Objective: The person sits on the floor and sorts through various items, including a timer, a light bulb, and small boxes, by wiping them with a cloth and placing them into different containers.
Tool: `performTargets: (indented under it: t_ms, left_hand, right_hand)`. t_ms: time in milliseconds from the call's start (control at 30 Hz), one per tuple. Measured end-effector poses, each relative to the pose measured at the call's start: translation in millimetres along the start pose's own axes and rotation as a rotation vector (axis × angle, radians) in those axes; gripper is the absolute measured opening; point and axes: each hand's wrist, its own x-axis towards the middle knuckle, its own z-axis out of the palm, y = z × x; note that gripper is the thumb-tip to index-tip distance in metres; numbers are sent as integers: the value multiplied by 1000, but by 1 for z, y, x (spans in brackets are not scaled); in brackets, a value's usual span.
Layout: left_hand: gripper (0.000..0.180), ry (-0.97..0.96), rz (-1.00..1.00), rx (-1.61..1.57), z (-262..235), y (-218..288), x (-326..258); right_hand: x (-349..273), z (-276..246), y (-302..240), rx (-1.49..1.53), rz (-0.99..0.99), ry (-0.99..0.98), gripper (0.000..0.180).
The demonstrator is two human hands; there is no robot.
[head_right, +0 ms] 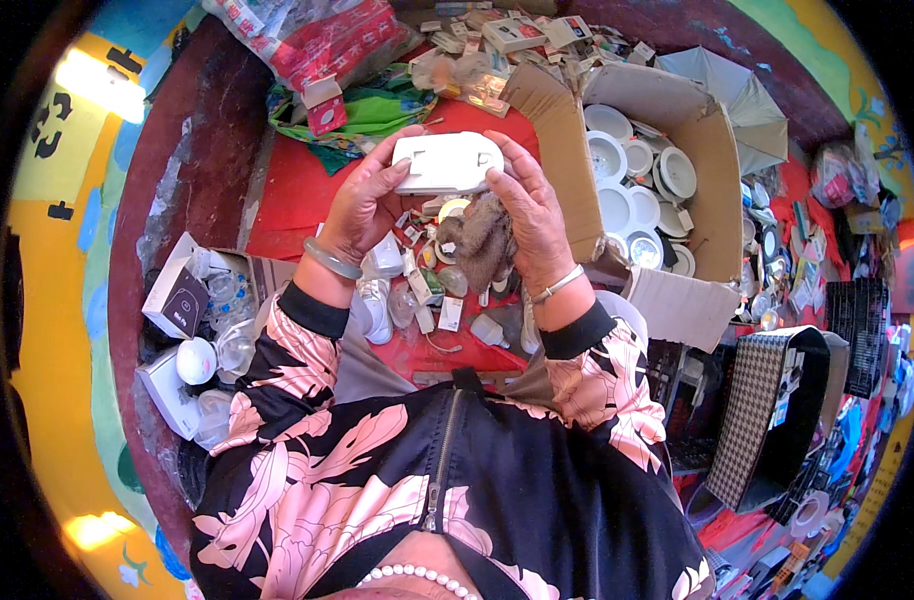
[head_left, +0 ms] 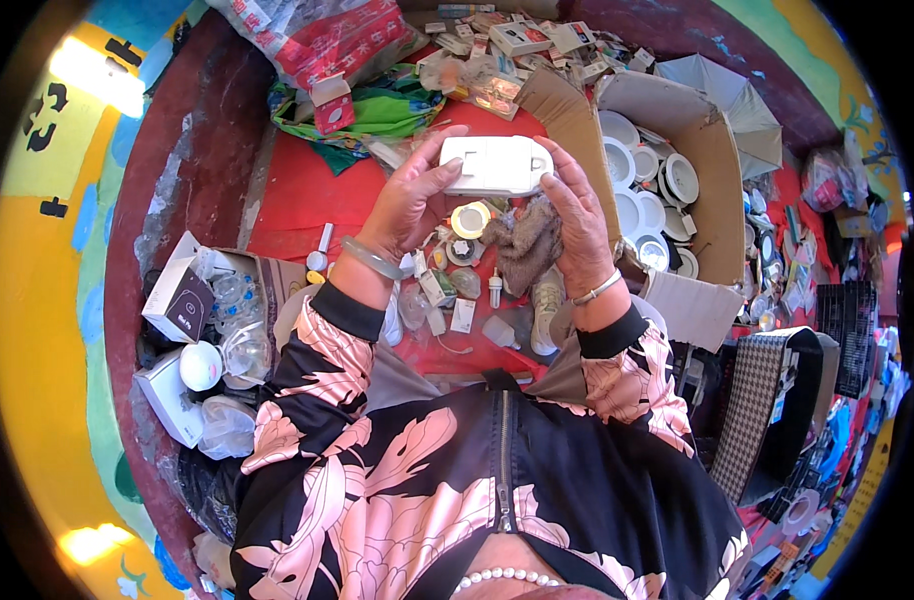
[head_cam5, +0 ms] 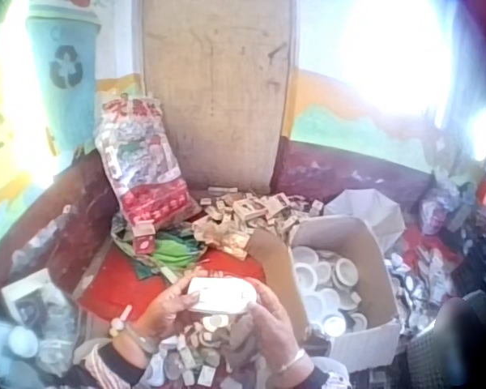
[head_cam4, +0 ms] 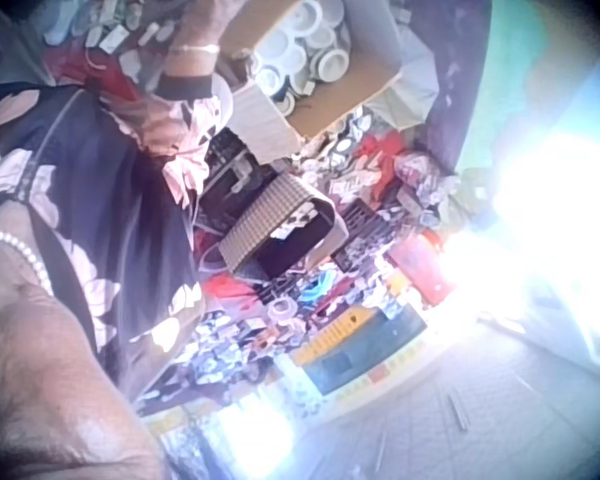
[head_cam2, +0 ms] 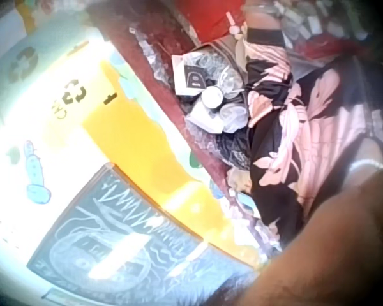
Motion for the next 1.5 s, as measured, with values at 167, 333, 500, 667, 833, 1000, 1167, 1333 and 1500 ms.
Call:
performTargets:
  t_ms: [167, 333, 500, 667, 833, 1000, 1167, 1333, 1500]
  left_hand:
    - [49, 14, 34, -7, 1, 1, -3]
    - [52, 46, 67, 116, 5, 0, -4]
    - [51, 24, 80, 77, 1, -2, -3]
    - [45, 49, -10, -7, 2, 1, -1]
    - [49, 182, -175, 25, 0, 3, 0]
    - [49, 71, -177, 110, -9, 3, -1]
    - [42, 35, -90, 93, -6, -4, 1]
    - [38, 66, -99, 95, -16, -5, 1]
    - [37, 136, -108, 57, -16, -3, 3]
  right_hand:
    - [1, -3, 0, 11, 34, -5, 43]
    - [3, -4, 0, -1, 51, 17, 42]
    - [3, -6, 1, 27, 70, -1, 42]
    - [1, 0, -1, -80, 6, 14, 42]
    - [4, -9, 1, -216, 23, -47, 36]
    - [6, -15, 12, -198, 99, 122, 33]
    - [9, -23, 19, -67, 190, 282, 38]
    - [11, -19, 18, -47, 303, 304, 42]
    - [3, -10, 8, -79, 283, 214, 43]
